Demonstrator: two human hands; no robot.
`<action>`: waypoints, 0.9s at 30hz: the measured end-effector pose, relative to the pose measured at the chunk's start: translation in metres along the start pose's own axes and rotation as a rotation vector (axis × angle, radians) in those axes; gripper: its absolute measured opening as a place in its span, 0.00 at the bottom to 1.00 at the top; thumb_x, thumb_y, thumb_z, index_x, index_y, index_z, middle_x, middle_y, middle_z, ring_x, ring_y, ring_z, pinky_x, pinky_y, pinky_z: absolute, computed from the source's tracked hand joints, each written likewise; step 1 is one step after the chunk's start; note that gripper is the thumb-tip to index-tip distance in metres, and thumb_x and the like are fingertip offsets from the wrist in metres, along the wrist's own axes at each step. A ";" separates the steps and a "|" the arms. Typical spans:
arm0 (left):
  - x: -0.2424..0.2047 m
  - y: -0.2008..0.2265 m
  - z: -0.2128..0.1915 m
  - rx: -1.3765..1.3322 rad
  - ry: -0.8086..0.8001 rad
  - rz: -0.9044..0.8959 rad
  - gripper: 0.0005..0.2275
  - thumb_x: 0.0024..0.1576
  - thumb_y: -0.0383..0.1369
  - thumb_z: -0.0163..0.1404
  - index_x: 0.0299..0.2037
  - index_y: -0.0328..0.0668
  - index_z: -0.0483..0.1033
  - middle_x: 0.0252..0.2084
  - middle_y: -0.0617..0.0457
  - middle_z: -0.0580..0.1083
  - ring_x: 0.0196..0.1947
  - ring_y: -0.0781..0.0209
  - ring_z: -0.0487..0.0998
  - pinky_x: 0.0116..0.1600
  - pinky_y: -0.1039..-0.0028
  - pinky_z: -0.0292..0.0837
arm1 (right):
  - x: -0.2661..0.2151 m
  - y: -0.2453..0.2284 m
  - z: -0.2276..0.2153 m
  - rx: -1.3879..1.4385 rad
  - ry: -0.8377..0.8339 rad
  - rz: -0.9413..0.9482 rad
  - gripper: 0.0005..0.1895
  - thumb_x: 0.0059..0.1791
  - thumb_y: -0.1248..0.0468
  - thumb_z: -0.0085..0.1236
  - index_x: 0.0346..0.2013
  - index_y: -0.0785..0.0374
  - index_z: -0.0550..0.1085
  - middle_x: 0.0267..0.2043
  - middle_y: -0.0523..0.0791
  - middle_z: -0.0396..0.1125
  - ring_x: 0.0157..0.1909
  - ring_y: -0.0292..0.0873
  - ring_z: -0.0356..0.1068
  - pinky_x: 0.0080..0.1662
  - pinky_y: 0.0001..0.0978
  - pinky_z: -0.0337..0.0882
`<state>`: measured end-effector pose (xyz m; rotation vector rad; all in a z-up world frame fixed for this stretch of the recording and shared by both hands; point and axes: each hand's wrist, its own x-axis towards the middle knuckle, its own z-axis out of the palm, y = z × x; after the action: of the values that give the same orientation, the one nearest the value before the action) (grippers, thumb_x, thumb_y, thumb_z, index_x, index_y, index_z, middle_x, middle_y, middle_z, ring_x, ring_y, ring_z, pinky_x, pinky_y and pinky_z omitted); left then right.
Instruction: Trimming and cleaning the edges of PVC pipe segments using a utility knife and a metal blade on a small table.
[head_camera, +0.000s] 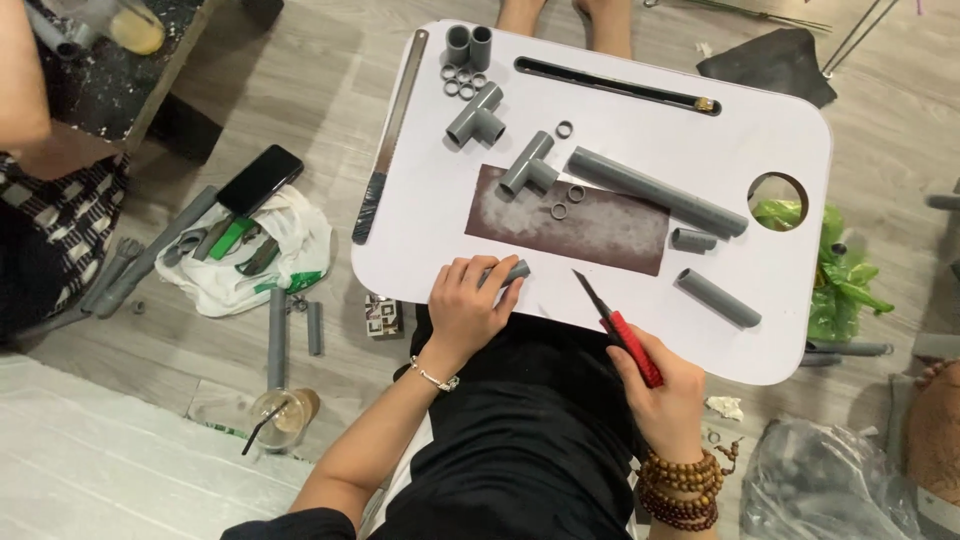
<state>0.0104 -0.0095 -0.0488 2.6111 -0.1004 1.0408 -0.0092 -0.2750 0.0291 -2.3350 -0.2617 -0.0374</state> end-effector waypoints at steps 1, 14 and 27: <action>0.002 0.001 -0.002 -0.014 0.001 0.006 0.10 0.60 0.43 0.57 0.46 0.52 0.83 0.36 0.57 0.73 0.36 0.59 0.75 0.38 0.72 0.70 | -0.001 0.004 0.001 -0.002 0.049 0.009 0.15 0.51 0.55 0.67 0.51 0.53 0.83 0.29 0.45 0.78 0.33 0.48 0.78 0.38 0.33 0.71; 0.000 0.000 0.002 -0.035 0.003 0.003 0.10 0.60 0.43 0.57 0.46 0.51 0.84 0.36 0.57 0.73 0.35 0.59 0.75 0.38 0.72 0.70 | 0.010 -0.001 -0.009 0.013 0.262 -0.089 0.14 0.59 0.64 0.54 0.55 0.72 0.77 0.26 0.54 0.70 0.26 0.50 0.70 0.32 0.37 0.68; 0.000 0.000 0.002 -0.021 -0.011 0.001 0.10 0.61 0.43 0.57 0.46 0.51 0.84 0.35 0.57 0.73 0.35 0.60 0.74 0.38 0.73 0.70 | 0.004 0.035 -0.010 1.225 -0.172 -0.015 0.32 0.56 0.74 0.38 0.76 0.66 0.47 0.43 0.52 0.57 0.29 0.40 0.60 0.31 0.34 0.71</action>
<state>0.0118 -0.0101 -0.0496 2.5985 -0.1145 1.0199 0.0025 -0.3049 0.0123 -1.1147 -0.2748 0.2503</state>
